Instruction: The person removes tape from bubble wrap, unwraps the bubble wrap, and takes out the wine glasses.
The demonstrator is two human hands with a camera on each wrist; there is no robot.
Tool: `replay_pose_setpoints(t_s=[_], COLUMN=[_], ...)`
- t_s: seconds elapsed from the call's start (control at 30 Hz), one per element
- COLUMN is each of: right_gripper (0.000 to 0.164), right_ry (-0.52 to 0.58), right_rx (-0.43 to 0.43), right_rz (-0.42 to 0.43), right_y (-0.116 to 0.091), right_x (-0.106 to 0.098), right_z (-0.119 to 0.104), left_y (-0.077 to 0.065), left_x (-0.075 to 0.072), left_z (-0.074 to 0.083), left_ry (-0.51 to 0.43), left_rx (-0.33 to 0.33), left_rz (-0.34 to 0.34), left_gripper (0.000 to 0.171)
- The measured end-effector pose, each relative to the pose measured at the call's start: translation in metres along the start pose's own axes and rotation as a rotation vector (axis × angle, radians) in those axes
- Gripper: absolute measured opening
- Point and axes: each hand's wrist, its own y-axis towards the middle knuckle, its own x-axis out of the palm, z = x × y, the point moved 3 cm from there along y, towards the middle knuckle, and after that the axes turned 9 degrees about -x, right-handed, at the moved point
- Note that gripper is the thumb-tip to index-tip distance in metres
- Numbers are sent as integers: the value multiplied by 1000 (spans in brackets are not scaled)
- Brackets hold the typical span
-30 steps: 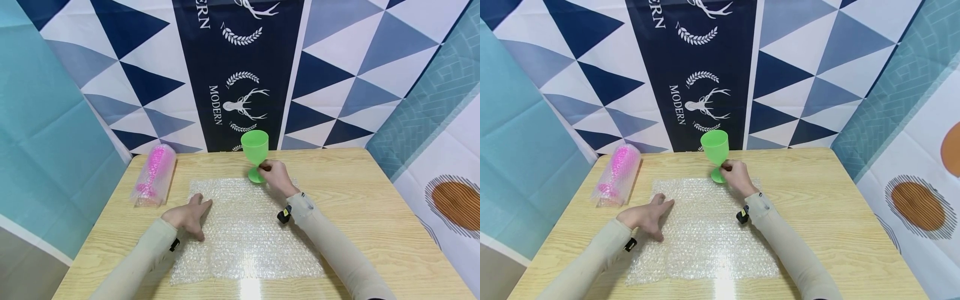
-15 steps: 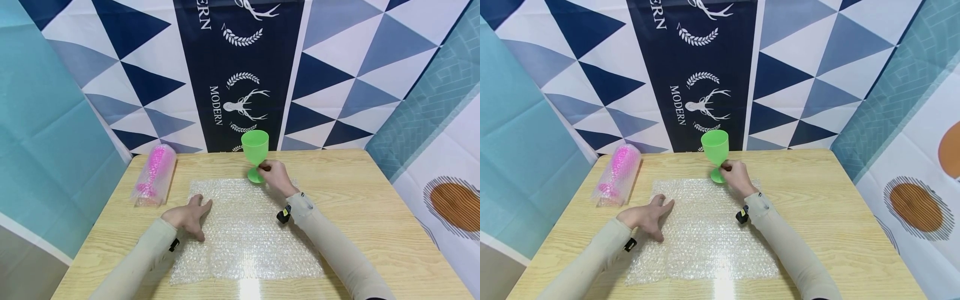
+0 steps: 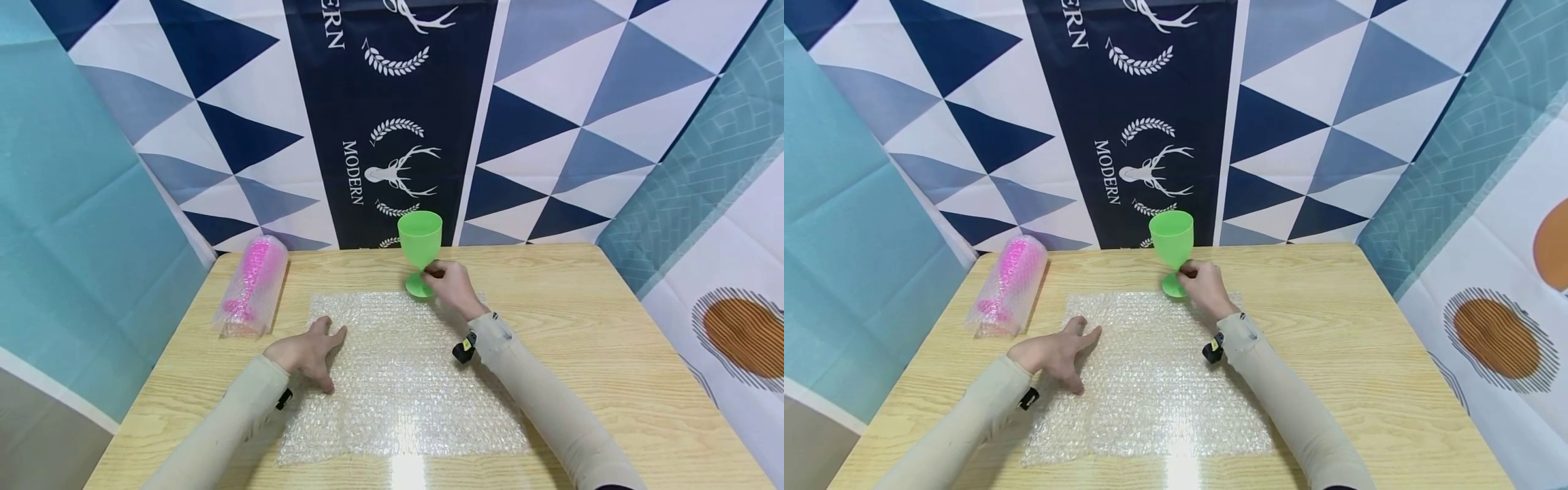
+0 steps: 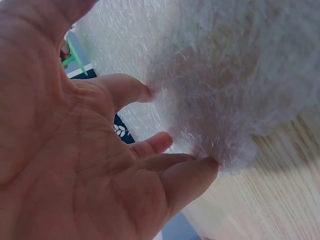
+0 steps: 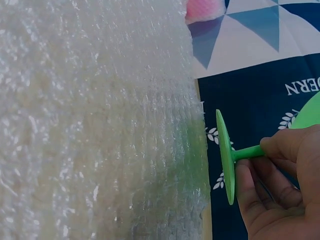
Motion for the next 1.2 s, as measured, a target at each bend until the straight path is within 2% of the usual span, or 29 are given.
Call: replay_pose_setpoints(t_s=[0.33, 0.73, 1.2], right_gripper=[20, 19, 19], right_ry=[-15, -32, -9], right_rx=[17, 4, 11], right_rz=[-1, 14, 9], right_y=[3, 3, 6], right_x=[-2, -4, -2], right_z=[3, 2, 3], left_y=[-1, -2, -2], left_x=[1, 1, 0], left_z=[0, 0, 1], left_ry=[12, 3, 4], left_rx=[-12, 10, 2], left_rz=[6, 11, 14], left_gripper=[126, 126, 126])
